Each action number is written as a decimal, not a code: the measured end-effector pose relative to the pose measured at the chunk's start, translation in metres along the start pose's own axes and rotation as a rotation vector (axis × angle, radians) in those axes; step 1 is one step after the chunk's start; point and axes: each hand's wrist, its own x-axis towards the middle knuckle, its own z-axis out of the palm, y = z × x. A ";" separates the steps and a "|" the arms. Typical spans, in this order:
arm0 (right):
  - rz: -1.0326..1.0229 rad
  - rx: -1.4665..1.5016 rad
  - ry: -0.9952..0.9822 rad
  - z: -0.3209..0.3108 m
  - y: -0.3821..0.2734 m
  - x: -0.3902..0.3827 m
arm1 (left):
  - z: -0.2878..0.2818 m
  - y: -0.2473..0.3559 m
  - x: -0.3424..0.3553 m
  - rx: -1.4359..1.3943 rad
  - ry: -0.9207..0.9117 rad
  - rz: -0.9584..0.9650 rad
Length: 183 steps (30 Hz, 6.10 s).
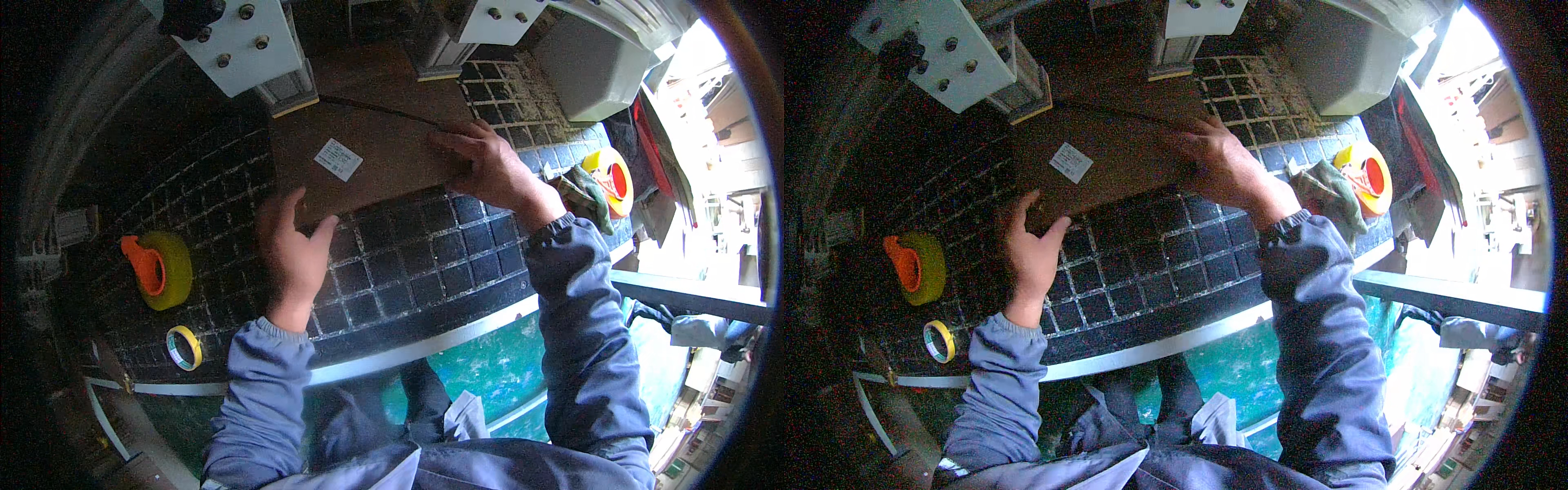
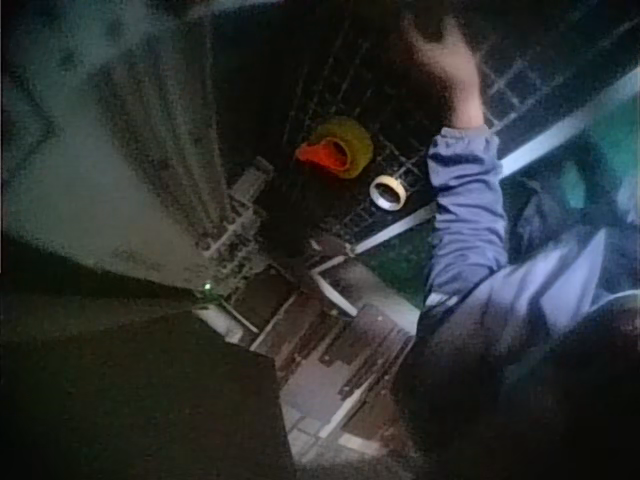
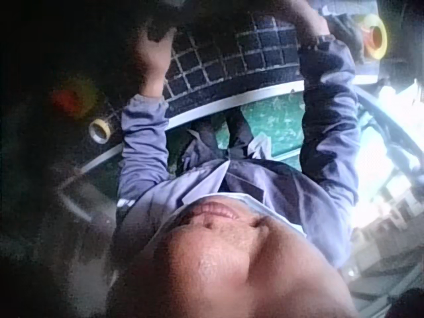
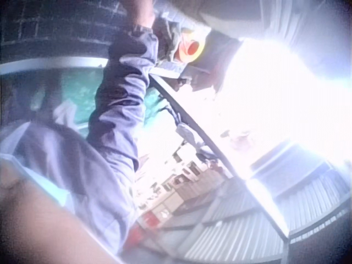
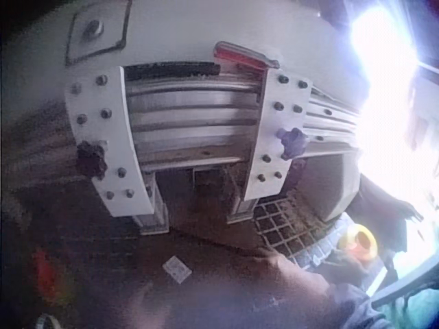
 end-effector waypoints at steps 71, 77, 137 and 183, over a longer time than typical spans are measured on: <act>0.351 0.066 0.214 0.033 0.011 -0.015 | 0.060 0.057 0.122 0.015 -0.198 0.528; 0.360 0.074 0.183 0.029 0.011 -0.017 | 0.074 0.057 0.118 0.026 -0.235 0.525; -0.741 -0.112 0.887 -0.178 -0.179 0.219 | 0.078 0.110 0.109 0.194 -0.523 0.426; 0.479 -0.147 0.570 0.071 0.006 -0.018 | 0.099 0.096 0.109 0.210 -0.372 0.586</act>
